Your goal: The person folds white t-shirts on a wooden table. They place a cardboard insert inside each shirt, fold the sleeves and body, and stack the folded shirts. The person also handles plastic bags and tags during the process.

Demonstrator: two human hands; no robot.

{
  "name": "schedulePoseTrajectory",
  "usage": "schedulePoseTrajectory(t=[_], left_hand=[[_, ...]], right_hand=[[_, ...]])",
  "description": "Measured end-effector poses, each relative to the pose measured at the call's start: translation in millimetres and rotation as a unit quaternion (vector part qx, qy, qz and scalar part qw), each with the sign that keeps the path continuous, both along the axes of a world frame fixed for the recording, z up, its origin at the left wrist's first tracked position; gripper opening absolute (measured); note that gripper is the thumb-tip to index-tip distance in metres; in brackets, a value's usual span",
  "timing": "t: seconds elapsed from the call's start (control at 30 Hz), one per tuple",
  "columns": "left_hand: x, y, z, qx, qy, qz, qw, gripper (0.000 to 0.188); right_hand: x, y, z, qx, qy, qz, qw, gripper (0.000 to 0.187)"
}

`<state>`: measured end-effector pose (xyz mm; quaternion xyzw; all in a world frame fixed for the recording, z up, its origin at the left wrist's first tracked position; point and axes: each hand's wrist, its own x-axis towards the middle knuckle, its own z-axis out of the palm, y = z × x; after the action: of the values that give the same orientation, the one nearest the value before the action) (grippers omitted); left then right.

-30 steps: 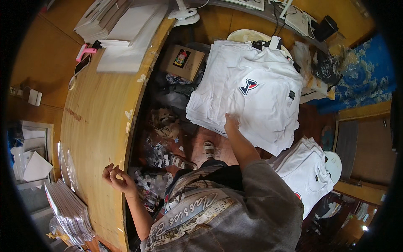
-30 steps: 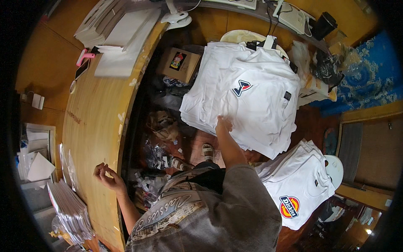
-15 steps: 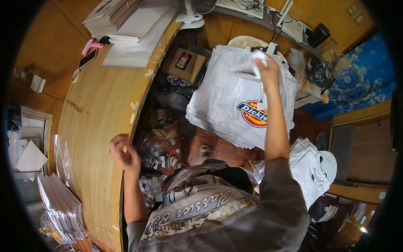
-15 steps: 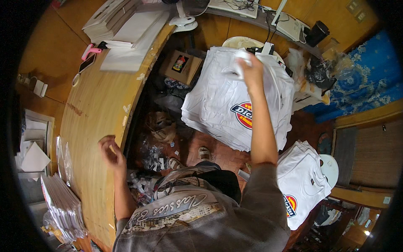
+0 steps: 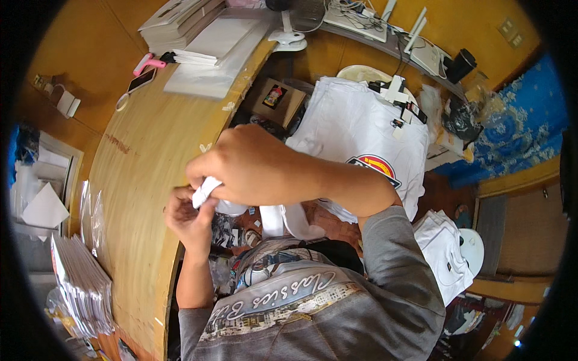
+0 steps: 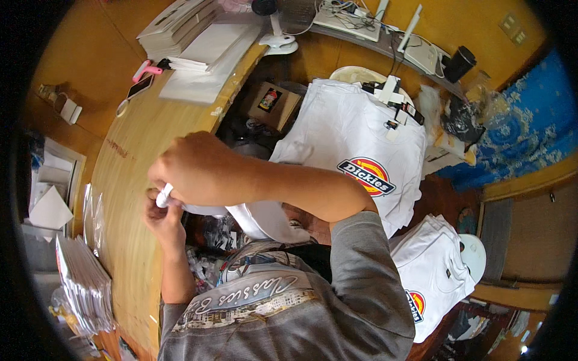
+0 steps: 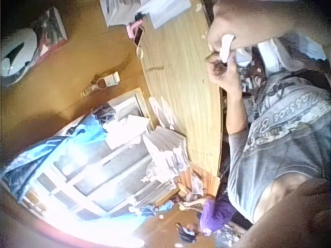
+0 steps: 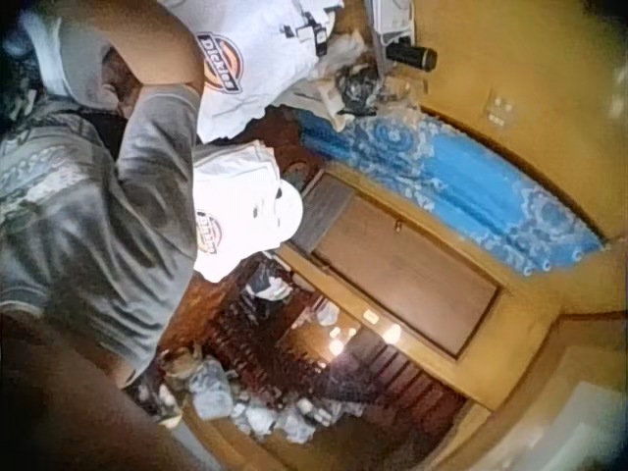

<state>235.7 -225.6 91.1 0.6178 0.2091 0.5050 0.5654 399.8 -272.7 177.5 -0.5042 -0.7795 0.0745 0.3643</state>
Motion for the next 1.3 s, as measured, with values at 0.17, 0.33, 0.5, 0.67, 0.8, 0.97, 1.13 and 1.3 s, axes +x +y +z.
schedulePoseTrajectory(t=[0.17,0.33,0.5,0.67,0.8,0.97,1.13,1.3], left_hand=[[-43,-16,-19,-0.039,0.197,0.014,0.980,0.018],[-104,-14,9,0.032,0.317,-0.156,0.935,0.023],[-140,-23,108,0.036,0.166,0.043,0.985,0.043],[-240,-51,130,0.139,0.045,0.365,0.920,0.057],[-323,-108,166,0.092,0.153,0.445,0.878,0.066],[-328,-82,134,-0.058,0.630,0.083,0.770,0.045],[-386,-98,178,0.017,0.583,0.367,0.725,0.058],[-438,-101,204,0.100,0.612,0.407,0.670,0.024]], right_hand=[[-3,20,-7,-0.036,0.074,0.077,0.994,0.015],[-4,51,-29,-0.148,0.115,0.322,0.928,0.032],[-54,62,-148,-0.361,0.041,0.212,0.907,0.033],[-70,64,-284,-0.352,-0.086,0.250,0.898,0.024],[2,154,-157,-0.315,0.312,-0.033,0.896,0.015],[64,189,8,0.065,-0.063,-0.070,0.993,0.029],[49,202,97,0.302,0.279,-0.073,0.908,0.031],[108,270,120,0.176,-0.037,-0.076,0.981,0.022]])
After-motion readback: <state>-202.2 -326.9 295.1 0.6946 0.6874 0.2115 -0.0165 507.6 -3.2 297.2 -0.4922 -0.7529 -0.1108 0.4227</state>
